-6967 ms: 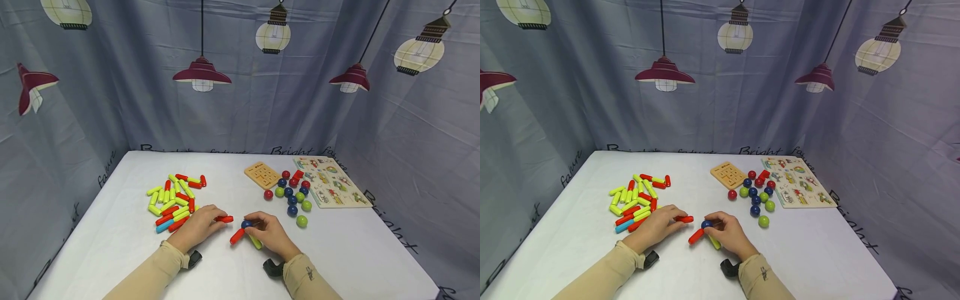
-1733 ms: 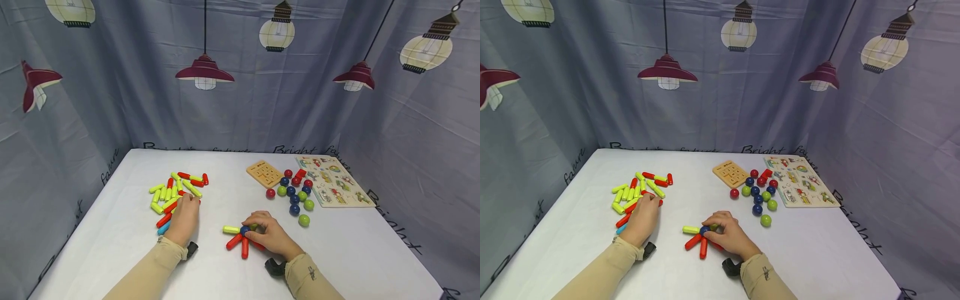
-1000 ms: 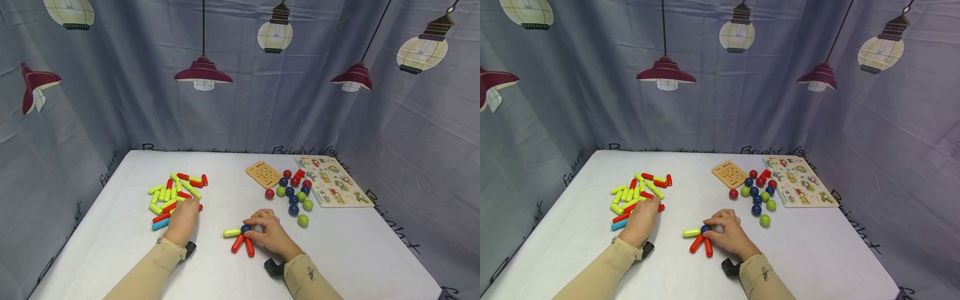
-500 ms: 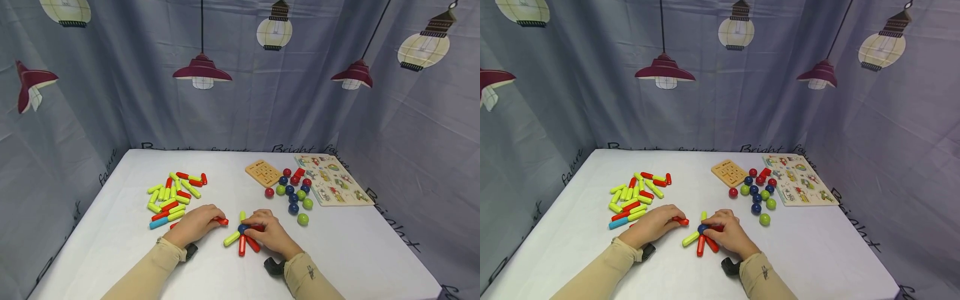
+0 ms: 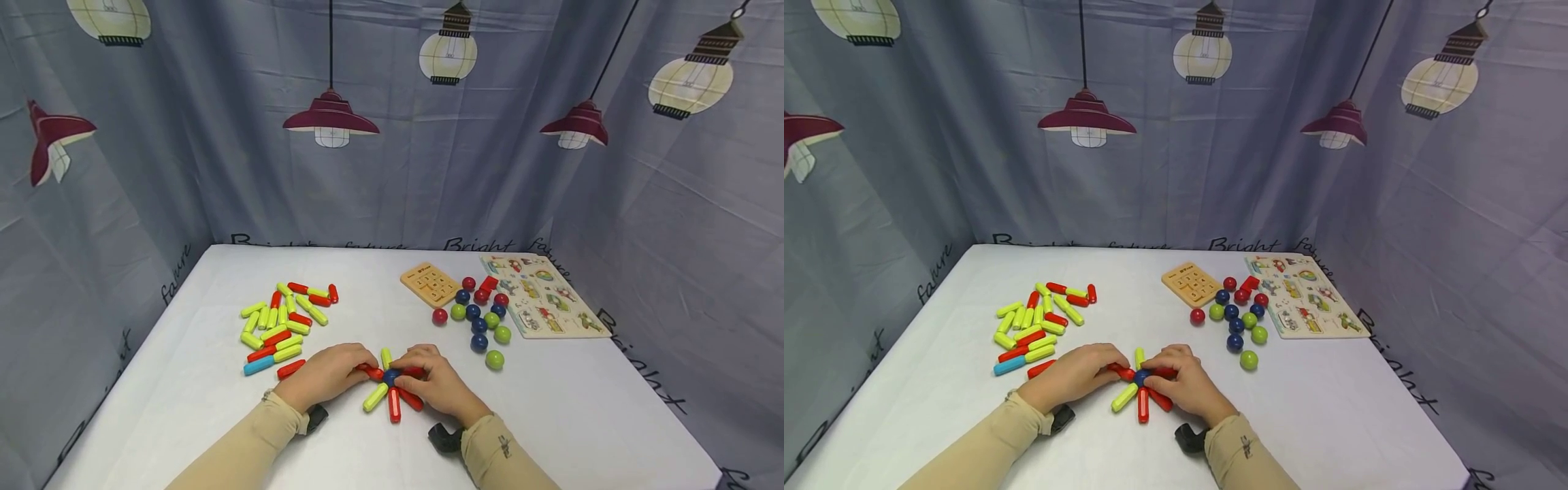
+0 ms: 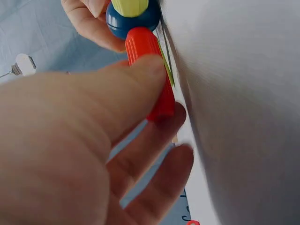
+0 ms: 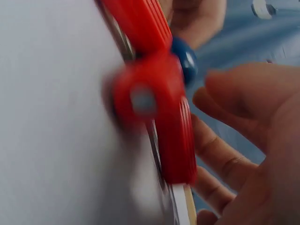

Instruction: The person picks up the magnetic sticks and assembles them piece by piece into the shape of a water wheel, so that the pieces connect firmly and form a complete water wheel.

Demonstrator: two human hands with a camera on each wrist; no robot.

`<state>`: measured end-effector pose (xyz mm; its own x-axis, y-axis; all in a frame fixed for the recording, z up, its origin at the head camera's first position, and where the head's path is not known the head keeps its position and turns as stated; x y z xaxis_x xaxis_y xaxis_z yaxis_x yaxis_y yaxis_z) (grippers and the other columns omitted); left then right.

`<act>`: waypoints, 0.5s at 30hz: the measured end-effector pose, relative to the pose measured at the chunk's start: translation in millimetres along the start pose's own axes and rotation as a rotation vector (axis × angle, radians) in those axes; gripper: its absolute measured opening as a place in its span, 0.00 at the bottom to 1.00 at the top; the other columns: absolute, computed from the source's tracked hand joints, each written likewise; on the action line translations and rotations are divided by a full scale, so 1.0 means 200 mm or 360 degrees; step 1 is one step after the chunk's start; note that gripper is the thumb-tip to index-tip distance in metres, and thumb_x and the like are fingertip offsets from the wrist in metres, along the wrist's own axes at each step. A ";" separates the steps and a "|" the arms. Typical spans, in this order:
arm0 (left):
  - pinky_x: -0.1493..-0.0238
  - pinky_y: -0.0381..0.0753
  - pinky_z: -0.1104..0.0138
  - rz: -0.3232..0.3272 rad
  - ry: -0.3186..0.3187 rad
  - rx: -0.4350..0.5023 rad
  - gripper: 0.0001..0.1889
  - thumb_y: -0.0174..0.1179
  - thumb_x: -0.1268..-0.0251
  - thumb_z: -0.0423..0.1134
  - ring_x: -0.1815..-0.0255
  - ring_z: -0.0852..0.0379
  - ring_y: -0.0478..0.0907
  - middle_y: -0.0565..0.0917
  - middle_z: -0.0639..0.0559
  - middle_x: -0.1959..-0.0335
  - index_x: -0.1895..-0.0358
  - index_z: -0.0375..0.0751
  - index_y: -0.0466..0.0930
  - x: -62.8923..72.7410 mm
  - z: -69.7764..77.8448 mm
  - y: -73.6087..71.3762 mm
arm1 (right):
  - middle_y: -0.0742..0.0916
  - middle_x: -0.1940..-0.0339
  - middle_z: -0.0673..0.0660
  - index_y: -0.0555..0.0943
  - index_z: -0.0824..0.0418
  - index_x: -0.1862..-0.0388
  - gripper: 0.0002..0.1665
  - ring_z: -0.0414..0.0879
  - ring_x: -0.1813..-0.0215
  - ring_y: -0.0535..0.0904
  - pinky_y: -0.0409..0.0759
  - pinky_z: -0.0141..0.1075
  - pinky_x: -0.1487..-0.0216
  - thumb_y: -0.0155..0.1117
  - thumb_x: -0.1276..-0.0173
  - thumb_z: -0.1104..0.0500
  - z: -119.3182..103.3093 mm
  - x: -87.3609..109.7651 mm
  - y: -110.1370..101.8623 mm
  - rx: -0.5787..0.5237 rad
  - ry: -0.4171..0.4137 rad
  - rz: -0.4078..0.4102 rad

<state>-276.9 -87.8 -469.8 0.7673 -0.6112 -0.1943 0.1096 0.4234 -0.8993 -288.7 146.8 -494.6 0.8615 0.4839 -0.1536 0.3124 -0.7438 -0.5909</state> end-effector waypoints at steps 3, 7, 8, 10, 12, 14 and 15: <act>0.48 0.83 0.67 0.0009 -0.0027 -0.0029 0.10 0.68 0.31 0.43 0.56 0.67 0.78 0.84 0.66 0.56 0.49 0.56 0.86 0.01 -0.02 -0.01 | 0.85 0.48 0.39 0.88 0.43 0.45 0.16 0.47 0.32 0.68 0.63 0.58 0.30 0.71 0.31 0.54 0.01 0.01 -0.03 0.0047 0.0077 0.0071; 0.50 0.83 0.66 0.0029 -0.0049 -0.0059 0.10 0.68 0.30 0.44 0.57 0.64 0.77 0.84 0.64 0.57 0.49 0.54 0.86 0.02 -0.03 -0.03 | 0.84 0.49 0.37 0.88 0.40 0.48 0.18 0.46 0.32 0.68 0.58 0.61 0.30 0.73 0.35 0.57 0.03 0.01 -0.06 0.0155 0.0188 0.0134; 0.49 0.83 0.65 0.0035 -0.0049 -0.0061 0.11 0.68 0.30 0.45 0.56 0.63 0.78 0.84 0.63 0.56 0.47 0.54 0.86 0.02 -0.03 -0.03 | 0.84 0.50 0.37 0.88 0.39 0.49 0.18 0.46 0.33 0.69 0.57 0.62 0.31 0.74 0.35 0.57 0.03 0.01 -0.06 0.0181 0.0200 0.0129; 0.46 0.83 0.63 0.0043 -0.0016 -0.0045 0.13 0.66 0.28 0.46 0.52 0.61 0.79 0.85 0.60 0.51 0.44 0.53 0.85 0.02 -0.02 -0.03 | 0.84 0.51 0.37 0.89 0.39 0.50 0.16 0.46 0.35 0.70 0.61 0.59 0.32 0.76 0.36 0.56 0.04 0.01 -0.05 0.0190 0.0184 0.0101; 0.42 0.82 0.62 0.0048 0.0037 -0.0032 0.16 0.65 0.27 0.48 0.47 0.60 0.79 0.85 0.59 0.47 0.41 0.52 0.85 0.01 0.00 -0.03 | 0.84 0.52 0.37 0.89 0.39 0.52 0.15 0.45 0.36 0.71 0.64 0.58 0.32 0.76 0.35 0.54 0.04 0.00 -0.05 0.0169 0.0159 0.0082; 0.41 0.82 0.62 0.0055 0.0098 -0.0018 0.17 0.65 0.28 0.49 0.45 0.59 0.79 0.84 0.58 0.46 0.40 0.52 0.86 0.01 0.03 -0.03 | 0.84 0.52 0.38 0.89 0.39 0.52 0.14 0.45 0.37 0.72 0.67 0.57 0.31 0.76 0.36 0.54 0.04 0.00 -0.04 0.0137 0.0143 0.0077; 0.42 0.82 0.63 0.0058 0.0127 -0.0012 0.17 0.66 0.28 0.49 0.45 0.60 0.79 0.84 0.58 0.46 0.40 0.53 0.86 0.01 0.03 -0.03 | 0.84 0.52 0.38 0.90 0.40 0.52 0.14 0.45 0.37 0.72 0.69 0.57 0.32 0.76 0.36 0.54 0.04 0.00 -0.04 0.0127 0.0135 0.0079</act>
<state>-271.8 -86.6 -462.4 0.7180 -0.6469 -0.2569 0.0776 0.4412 -0.8940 -294.1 155.7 -496.6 0.9069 0.4041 -0.1190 0.2384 -0.7253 -0.6458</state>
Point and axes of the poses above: each hand's wrist, its own x-axis away from the middle knuckle, its own y-axis out of the palm, z = x × y, the point moved 3 cm from there along -x, towards the middle knuckle
